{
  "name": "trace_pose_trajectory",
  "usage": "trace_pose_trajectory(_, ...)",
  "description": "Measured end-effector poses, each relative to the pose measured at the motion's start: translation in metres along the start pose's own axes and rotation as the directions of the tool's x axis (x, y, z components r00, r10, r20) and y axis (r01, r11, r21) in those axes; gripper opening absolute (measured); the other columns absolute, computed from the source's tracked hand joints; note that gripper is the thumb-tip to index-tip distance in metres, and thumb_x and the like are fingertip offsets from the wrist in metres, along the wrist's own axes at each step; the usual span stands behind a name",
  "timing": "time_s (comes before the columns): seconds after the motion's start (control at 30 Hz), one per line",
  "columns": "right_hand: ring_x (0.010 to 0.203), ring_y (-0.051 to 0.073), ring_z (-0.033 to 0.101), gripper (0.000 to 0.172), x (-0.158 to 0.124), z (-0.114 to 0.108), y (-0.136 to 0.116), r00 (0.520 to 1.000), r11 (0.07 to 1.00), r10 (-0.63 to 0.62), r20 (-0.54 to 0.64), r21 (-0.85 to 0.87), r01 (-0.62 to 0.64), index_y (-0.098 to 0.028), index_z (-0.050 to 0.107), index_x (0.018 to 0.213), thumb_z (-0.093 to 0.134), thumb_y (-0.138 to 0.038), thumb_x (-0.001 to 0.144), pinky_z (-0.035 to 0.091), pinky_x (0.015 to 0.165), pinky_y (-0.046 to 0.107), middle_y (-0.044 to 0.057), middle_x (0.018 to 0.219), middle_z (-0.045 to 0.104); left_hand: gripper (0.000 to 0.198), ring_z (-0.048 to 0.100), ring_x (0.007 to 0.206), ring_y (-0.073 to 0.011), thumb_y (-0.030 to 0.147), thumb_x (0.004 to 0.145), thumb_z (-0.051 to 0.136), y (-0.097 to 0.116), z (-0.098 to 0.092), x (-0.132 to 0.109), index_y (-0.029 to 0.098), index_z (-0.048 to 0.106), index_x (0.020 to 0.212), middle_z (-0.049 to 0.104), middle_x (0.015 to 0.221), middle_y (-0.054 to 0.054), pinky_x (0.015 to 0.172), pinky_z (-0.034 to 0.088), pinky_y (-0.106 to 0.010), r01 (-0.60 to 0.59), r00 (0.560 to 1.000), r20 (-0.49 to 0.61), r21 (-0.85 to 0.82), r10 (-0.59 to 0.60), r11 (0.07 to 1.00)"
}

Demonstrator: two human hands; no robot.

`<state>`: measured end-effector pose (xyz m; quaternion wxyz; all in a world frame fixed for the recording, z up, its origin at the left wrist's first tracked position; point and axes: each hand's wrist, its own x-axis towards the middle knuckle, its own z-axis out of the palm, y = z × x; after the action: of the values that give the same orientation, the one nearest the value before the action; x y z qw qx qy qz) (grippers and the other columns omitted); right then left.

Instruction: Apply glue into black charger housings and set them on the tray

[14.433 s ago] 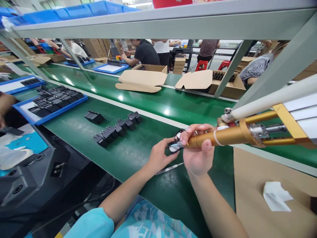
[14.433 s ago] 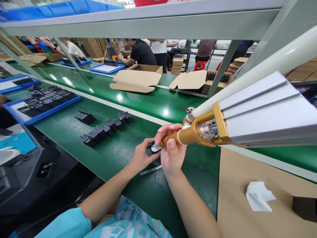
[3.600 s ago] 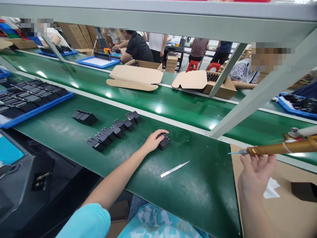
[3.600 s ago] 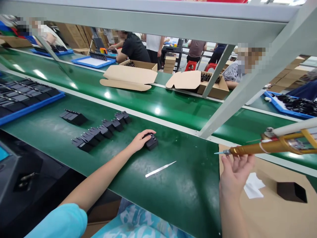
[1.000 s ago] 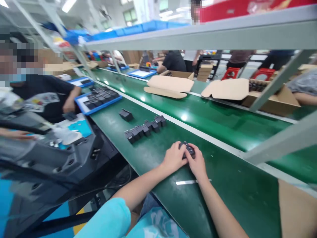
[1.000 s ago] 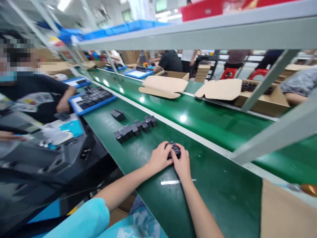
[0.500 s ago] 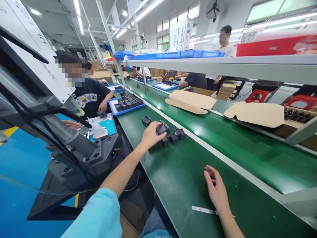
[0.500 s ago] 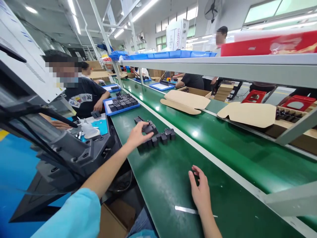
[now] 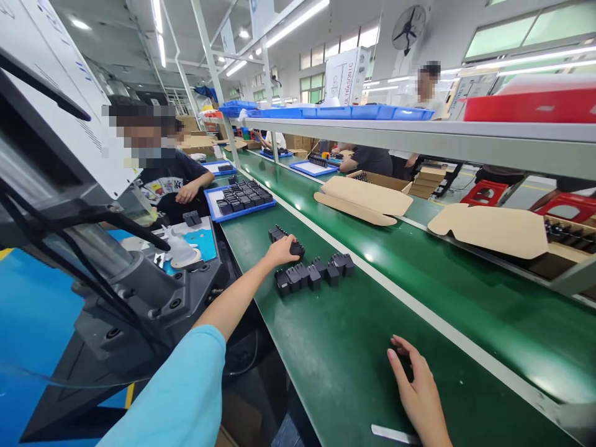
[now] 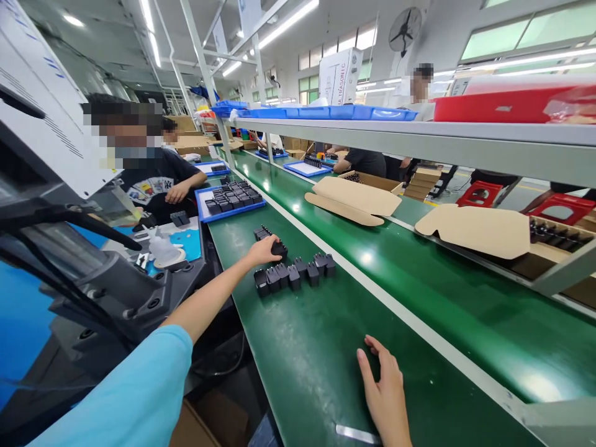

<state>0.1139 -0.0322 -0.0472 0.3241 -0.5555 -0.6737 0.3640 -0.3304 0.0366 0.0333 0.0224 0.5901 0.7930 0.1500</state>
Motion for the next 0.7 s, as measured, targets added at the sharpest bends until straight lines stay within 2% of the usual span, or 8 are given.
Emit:
trace_pose_trajectory(0.17, 0.12, 0.031, 0.054, 0.059, -0.003, -0.002, -0.002, 1.0, 0.999, 0.016, 0.012, -0.029, -0.016, -0.029, 0.059, 0.12, 0.051, -0.07, 0.079, 0.051, 0.092, 0.047, 0.006, 0.124, 0.063, 0.052, 0.063, 0.104, -0.0261, 0.044, 0.074, 0.07, -0.005, 0.003, 0.004, 0.024, 0.047, 0.117, 0.062, 0.119, -0.007, 0.086, 0.049, -0.034, 0.029, 0.998, 0.049, 0.035, -0.03, 0.999)
trace_pose_trajectory(0.33, 0.117, 0.03, 0.056, 0.056, -0.004, -0.003, -0.004, 1.0, 0.998, -0.019, 0.016, -0.058, 0.02, -0.03, 0.06, 0.119, 0.05, -0.07, 0.08, 0.046, 0.099, 0.051, 0.006, 0.121, 0.065, 0.054, 0.06, 0.109, -0.0282, 0.049, 0.076, 0.069, -0.002, 0.001, -0.002, 0.024, 0.046, 0.119, 0.061, 0.121, -0.01, 0.082, 0.05, -0.036, 0.049, 0.997, 0.055, 0.1, -0.055, 0.994)
trace_pose_trajectory(0.47, 0.115, 0.03, 0.059, 0.056, -0.004, -0.002, -0.006, 0.999, 0.996, -0.045, 0.015, -0.07, 0.046, -0.029, 0.061, 0.117, 0.049, -0.07, 0.08, 0.051, 0.093, 0.049, 0.005, 0.119, 0.067, 0.055, 0.054, 0.114, -0.0301, 0.048, 0.076, 0.068, 0.003, 0.0, -0.006, 0.022, 0.048, 0.119, 0.059, 0.12, -0.012, 0.086, 0.048, -0.038, 0.064, 0.997, 0.033, 0.159, -0.071, 0.985)
trace_pose_trajectory(0.6, 0.114, 0.028, 0.06, 0.054, -0.003, -0.002, -0.006, 0.998, 0.994, -0.069, 0.011, -0.088, 0.07, -0.029, 0.061, 0.117, 0.049, -0.068, 0.082, 0.05, 0.096, 0.049, 0.004, 0.119, 0.067, 0.051, 0.045, 0.121, -0.0328, 0.045, 0.076, 0.066, 0.004, 0.002, -0.007, 0.02, 0.049, 0.118, 0.057, 0.121, -0.015, 0.098, 0.04, -0.043, 0.101, 0.995, -0.019, 0.214, -0.099, 0.972)
trace_pose_trajectory(0.7, 0.113, 0.028, 0.062, 0.051, -0.003, -0.002, -0.002, 0.996, 0.992, -0.092, 0.009, -0.081, 0.092, -0.03, 0.062, 0.116, 0.051, -0.066, 0.082, 0.051, 0.095, 0.048, 0.004, 0.119, 0.068, 0.05, 0.042, 0.124, -0.0328, 0.044, 0.078, 0.063, 0.005, 0.002, -0.009, 0.021, 0.049, 0.119, 0.055, 0.123, -0.015, 0.101, 0.037, -0.044, 0.126, 0.991, -0.064, 0.232, -0.114, 0.964)
